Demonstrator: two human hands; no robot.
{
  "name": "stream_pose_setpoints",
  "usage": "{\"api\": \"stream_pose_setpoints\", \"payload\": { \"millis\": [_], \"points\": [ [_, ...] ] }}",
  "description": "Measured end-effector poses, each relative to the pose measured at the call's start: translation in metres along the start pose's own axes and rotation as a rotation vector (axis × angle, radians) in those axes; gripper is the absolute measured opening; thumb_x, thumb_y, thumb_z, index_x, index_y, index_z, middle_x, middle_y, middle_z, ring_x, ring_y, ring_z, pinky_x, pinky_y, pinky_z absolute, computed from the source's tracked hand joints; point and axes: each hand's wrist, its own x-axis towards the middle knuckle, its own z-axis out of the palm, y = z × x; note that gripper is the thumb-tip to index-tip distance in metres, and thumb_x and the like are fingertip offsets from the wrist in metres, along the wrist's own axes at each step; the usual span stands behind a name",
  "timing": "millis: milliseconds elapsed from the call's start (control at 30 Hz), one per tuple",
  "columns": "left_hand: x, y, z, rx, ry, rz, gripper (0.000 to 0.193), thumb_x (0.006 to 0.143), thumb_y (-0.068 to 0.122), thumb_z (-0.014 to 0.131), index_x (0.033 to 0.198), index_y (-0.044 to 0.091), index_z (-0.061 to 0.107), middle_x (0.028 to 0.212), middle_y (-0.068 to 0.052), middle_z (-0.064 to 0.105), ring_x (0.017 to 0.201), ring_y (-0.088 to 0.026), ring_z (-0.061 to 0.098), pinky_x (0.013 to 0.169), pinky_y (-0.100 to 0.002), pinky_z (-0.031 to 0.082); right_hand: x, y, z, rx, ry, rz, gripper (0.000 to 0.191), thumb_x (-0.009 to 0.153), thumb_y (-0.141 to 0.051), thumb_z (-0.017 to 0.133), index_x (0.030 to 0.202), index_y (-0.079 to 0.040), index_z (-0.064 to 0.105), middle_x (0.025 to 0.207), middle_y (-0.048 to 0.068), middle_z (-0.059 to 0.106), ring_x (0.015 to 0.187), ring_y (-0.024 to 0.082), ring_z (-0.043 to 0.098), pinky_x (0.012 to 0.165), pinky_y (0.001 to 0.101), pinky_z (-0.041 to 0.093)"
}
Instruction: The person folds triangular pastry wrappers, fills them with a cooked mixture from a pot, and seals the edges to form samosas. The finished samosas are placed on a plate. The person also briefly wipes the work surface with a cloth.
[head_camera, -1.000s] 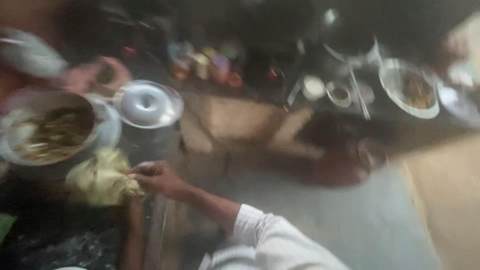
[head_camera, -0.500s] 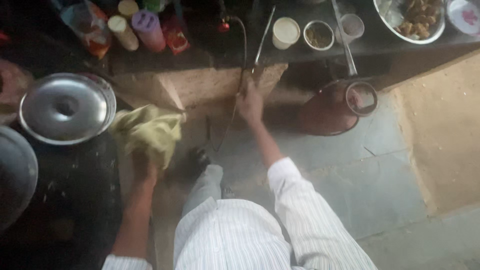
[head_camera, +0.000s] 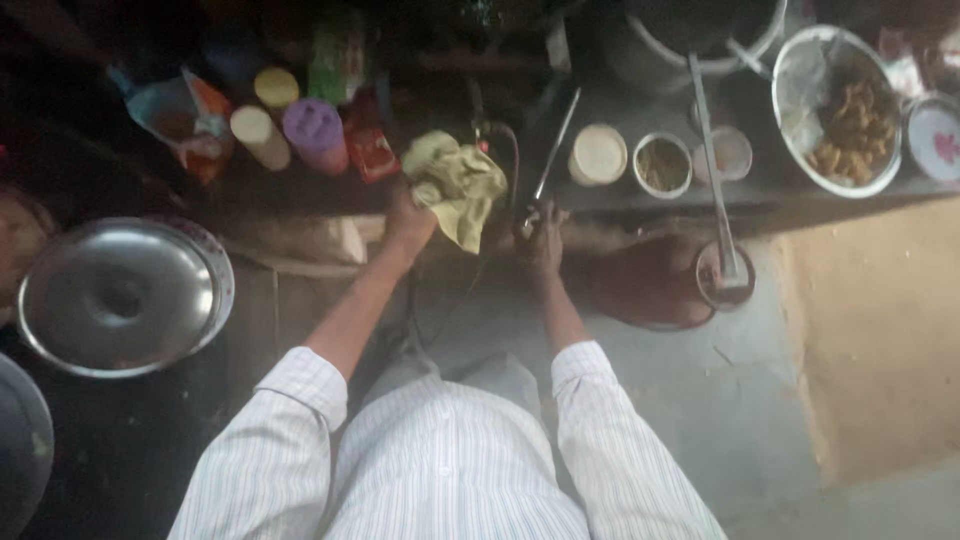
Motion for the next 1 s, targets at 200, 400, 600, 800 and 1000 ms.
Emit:
{"api": "stream_pose_setpoints", "payload": {
  "millis": [200,400,600,800,1000],
  "points": [
    [0.011,0.015,0.015,-0.136,-0.056,-0.105,0.058,0.08,0.009,0.082,0.132,0.008,0.057,0.123,-0.006,0.069,0.114,-0.023,0.067,0.097,-0.035,0.054,0.014,0.008,0.015,0.305,-0.029,-0.149,0.048,0.092,-0.011,0.076,0.134,-0.012,0.053,0.118,0.012,0.063,0.096,0.023,0.073,0.077,0.0378,0.063],
    [0.022,0.001,0.027,-0.203,-0.067,-0.209,0.042,0.089,0.02,0.074,0.129,0.009,0.067,0.123,-0.009,0.074,0.115,-0.023,0.071,0.095,-0.036,0.057,0.025,0.034,0.012,-0.285,-0.166,-0.562,0.063,0.085,-0.024,0.09,0.139,-0.008,0.063,0.093,0.012,0.074,0.087,0.026,0.07,0.087,0.0406,0.057],
    [0.049,-0.034,0.032,0.096,0.036,-0.178,0.049,0.095,0.037,0.062,0.133,0.008,0.065,0.129,-0.012,0.071,0.121,-0.026,0.066,0.099,-0.039,0.05,0.028,0.046,-0.023,0.74,-0.629,0.03,0.042,0.092,-0.016,0.07,0.13,-0.002,0.064,0.114,0.005,0.073,0.103,0.01,0.068,0.09,0.0276,0.056],
    [0.052,-0.051,0.045,0.071,-0.025,-0.417,0.056,0.096,0.045,0.059,0.138,0.008,0.062,0.135,-0.012,0.067,0.124,-0.025,0.063,0.102,-0.04,0.05,0.026,0.008,-0.048,1.13,-0.818,0.292,0.036,0.1,-0.019,0.065,0.128,0.004,0.061,0.114,0.008,0.069,0.105,0.017,0.068,0.092,0.036,0.06],
    [-0.001,-0.037,0.053,-0.629,-0.245,-0.409,0.047,0.098,0.03,0.061,0.139,0.006,0.06,0.13,-0.012,0.068,0.117,-0.023,0.068,0.097,-0.039,0.056,-0.022,-0.027,-0.099,0.662,-0.887,-0.039,0.043,0.097,-0.012,0.072,0.132,0.005,0.055,0.115,0.011,0.066,0.104,0.017,0.068,0.091,0.0341,0.059]
  ]
}}
